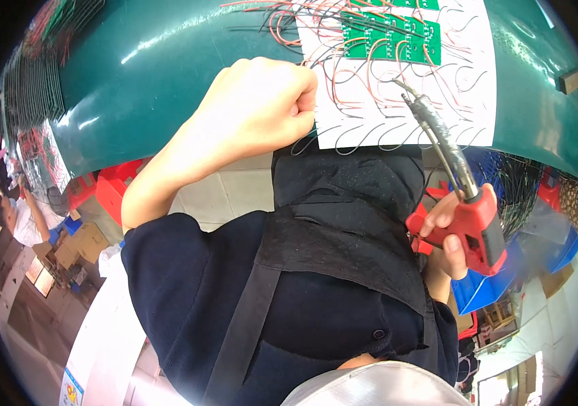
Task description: The person solders wires onto small circuit boards using a handheld soldering gun.
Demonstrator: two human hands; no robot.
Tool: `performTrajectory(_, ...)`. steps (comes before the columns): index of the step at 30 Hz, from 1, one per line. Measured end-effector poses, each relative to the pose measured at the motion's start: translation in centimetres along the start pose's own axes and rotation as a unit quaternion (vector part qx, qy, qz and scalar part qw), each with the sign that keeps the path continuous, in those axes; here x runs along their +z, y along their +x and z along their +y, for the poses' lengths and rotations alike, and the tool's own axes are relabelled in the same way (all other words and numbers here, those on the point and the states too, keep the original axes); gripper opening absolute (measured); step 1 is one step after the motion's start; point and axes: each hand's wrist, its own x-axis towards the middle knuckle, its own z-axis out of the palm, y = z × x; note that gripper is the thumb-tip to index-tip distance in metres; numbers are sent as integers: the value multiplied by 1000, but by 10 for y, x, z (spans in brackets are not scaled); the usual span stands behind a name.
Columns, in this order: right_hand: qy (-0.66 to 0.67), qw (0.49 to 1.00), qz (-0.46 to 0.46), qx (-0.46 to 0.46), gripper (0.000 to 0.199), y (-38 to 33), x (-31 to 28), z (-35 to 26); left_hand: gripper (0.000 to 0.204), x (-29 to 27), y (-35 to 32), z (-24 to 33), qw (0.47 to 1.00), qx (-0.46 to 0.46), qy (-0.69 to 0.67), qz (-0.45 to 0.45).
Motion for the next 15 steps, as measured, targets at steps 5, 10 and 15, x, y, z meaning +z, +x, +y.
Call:
performTrajectory(5, 26, 998, 53, -6, 42, 18, 12, 2, 8, -9, -5, -16, 1000, -13, -14, -23)
performTrajectory(10, 95, 993, 42, -57, 45, 38, -10, 2, 8, -13, -8, -12, 996, -60, -66, -28)
performTrajectory(15, 234, 967, 25, -98, 52, 74, -56, -4, 9, -20, -16, -8, 996, -65, -59, -13)
